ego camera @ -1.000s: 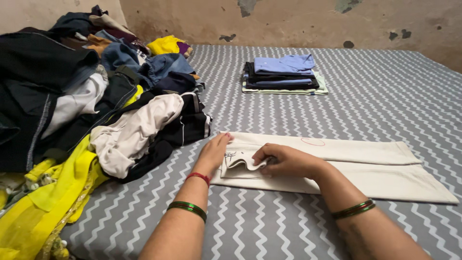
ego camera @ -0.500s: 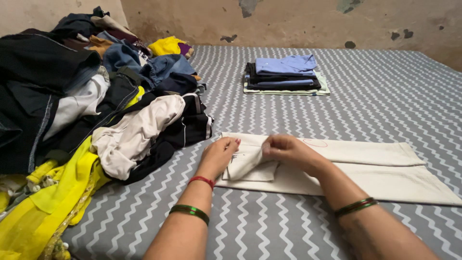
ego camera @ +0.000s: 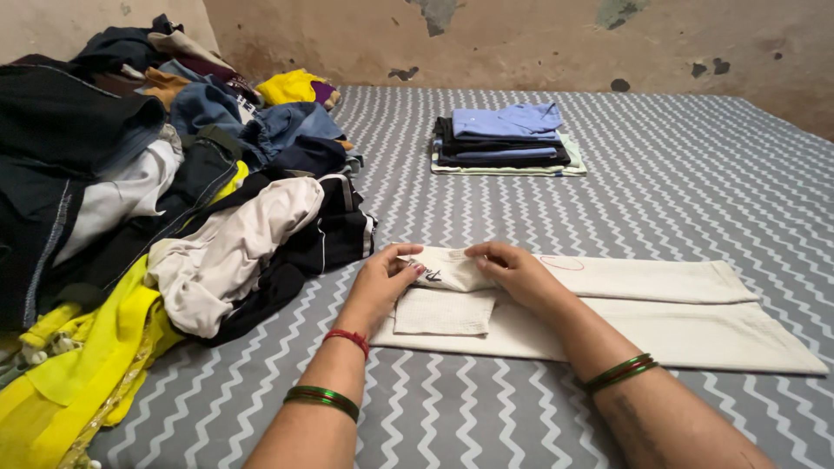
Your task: The person folds a white shirt and a pair of black trousers on a bed and then places them on a stack of folded clothes.
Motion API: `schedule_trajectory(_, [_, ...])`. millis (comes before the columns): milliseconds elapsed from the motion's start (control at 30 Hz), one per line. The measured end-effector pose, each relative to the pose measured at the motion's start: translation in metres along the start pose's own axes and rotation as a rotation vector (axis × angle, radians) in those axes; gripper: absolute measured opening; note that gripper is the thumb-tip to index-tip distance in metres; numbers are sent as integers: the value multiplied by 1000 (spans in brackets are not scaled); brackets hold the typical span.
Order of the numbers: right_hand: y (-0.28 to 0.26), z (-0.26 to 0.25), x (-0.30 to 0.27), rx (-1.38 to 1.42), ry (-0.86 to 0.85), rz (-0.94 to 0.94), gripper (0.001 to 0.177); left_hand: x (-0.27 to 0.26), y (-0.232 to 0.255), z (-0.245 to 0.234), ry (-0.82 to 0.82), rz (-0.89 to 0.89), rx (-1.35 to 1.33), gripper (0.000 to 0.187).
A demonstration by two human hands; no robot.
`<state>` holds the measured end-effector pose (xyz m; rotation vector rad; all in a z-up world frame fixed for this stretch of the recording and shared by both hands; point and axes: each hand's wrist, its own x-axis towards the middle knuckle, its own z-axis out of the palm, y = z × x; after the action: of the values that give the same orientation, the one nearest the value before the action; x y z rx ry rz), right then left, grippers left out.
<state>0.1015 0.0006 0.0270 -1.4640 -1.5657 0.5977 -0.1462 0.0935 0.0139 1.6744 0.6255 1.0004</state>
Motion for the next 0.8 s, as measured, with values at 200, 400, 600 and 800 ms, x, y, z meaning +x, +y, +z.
schedule_trajectory(200, [0,3,-5,-16,37,-28,35,-2,-1,1,75,76,233,14])
schedule_trajectory(400, [-8,4,-8,-427,103,-68,22,-13,20,7,137,16,695,17])
schedule_trajectory(600, [1,9,-10,-672,221,-288,26,-13,15,12,176,523,917,48])
schedule_trajectory(800, [22,15,-1,-716,9,-240,37,-7,-4,15,-85,231,904,43])
